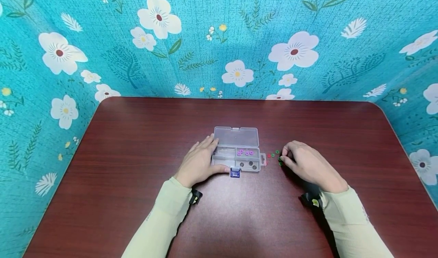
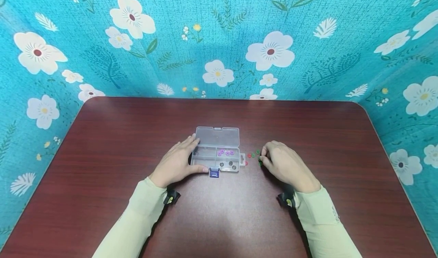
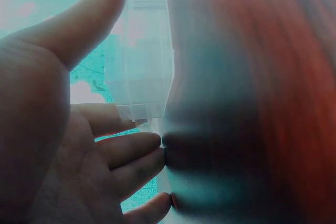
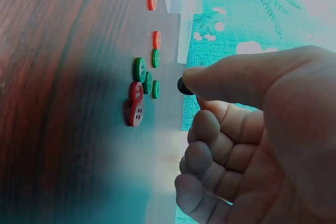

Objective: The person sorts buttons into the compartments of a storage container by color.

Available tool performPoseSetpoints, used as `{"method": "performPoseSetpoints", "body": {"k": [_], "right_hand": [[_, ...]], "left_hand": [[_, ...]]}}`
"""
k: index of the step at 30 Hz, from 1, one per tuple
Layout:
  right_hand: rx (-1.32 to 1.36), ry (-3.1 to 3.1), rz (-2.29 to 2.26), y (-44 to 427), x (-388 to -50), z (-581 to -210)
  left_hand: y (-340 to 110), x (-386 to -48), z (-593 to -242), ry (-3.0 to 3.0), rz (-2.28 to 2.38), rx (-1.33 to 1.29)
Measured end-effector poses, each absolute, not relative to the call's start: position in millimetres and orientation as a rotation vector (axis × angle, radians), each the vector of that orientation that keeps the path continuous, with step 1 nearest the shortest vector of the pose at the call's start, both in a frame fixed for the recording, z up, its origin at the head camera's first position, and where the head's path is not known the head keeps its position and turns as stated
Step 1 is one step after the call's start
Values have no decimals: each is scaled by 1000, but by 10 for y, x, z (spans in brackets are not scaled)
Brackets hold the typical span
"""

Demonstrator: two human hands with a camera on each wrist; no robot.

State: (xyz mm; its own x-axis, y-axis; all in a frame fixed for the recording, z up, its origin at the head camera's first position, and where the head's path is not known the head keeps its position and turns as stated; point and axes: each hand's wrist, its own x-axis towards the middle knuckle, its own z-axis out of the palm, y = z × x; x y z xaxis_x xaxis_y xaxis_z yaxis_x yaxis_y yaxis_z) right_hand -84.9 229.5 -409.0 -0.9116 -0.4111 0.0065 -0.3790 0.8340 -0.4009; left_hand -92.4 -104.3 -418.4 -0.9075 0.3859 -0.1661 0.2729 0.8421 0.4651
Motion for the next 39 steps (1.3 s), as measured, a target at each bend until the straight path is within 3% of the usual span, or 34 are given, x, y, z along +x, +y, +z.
{"method": "performPoseSetpoints", "body": {"k": [39], "right_hand": [[-729,2983,-624,2012,-833,-3999]], "left_hand": [[-1048,-918,-4206,2776,668,507]]}}
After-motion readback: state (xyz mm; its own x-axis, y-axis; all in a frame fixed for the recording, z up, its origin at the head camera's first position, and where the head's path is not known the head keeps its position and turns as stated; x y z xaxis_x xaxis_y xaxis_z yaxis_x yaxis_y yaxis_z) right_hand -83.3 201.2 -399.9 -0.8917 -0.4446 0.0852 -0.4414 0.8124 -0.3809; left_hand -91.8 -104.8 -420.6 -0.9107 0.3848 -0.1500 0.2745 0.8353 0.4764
